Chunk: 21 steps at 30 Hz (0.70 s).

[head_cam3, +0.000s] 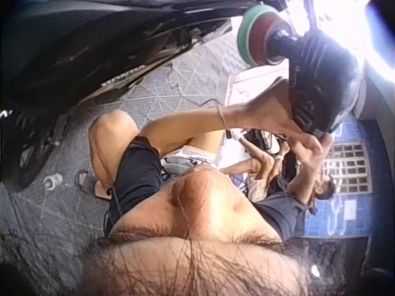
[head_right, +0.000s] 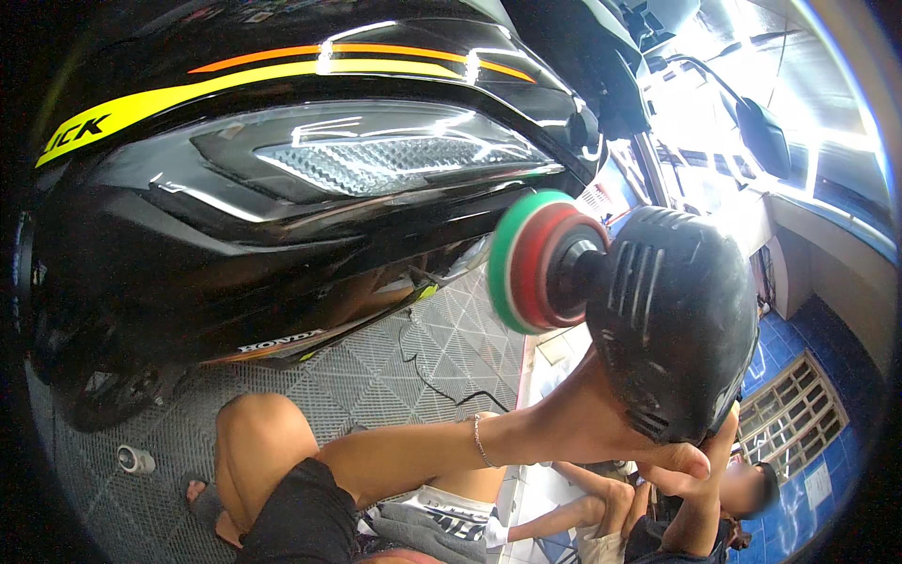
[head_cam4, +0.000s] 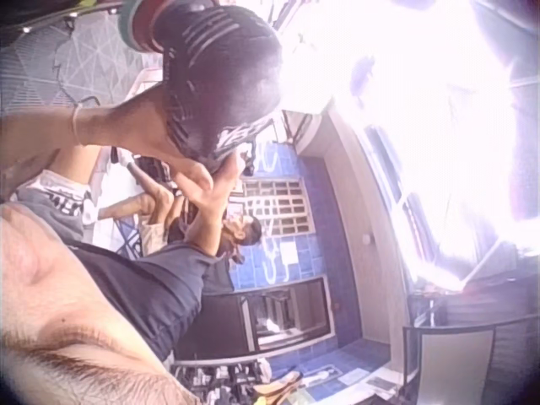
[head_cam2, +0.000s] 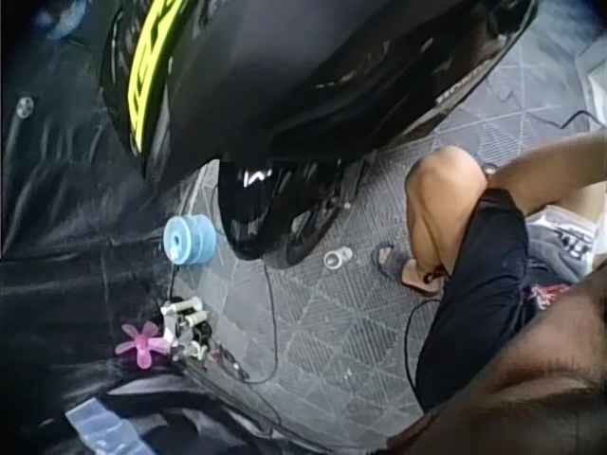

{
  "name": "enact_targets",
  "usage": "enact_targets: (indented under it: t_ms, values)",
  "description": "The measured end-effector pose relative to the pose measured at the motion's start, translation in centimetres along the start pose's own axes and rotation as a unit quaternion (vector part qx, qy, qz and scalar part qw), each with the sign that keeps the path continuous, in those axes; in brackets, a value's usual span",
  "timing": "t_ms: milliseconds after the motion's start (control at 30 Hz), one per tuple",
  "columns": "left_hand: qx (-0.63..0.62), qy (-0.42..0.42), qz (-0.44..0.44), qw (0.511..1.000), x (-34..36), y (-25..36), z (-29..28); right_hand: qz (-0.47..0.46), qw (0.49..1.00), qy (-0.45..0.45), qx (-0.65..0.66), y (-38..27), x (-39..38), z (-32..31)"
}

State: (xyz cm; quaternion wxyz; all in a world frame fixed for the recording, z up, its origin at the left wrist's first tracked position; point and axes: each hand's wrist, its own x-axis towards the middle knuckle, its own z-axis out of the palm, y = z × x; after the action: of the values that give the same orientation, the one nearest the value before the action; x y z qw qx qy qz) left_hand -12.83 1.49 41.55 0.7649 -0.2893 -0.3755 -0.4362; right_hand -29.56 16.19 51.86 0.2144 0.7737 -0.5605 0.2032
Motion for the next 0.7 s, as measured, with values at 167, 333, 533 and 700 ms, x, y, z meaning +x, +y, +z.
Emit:
enact_targets:
  t_ms: [167,333,533,700]
  values:
    - [0.024,-0.011,0.024,0.999,-1.0,-0.2,0.2,-0.081,0.983,-0.071,-0.146,0.0,0.5,-1.5]
    - [-0.044,-0.001,-0.013,0.999,-0.7,0.6,-0.6,0.008,0.996,-0.014,-0.084,-1.0,-0.1,1.3]
    - [0.007,-0.047,-0.063,0.997,-1.9,1.9,-1.6,-0.057,0.992,-0.052,-0.104,-0.7,0.2,0.7]
    - [0.023,-0.015,-0.008,1.000,-2.6,1.8,-1.5,-0.101,0.972,-0.077,-0.196,-1.2,0.1,-0.6]
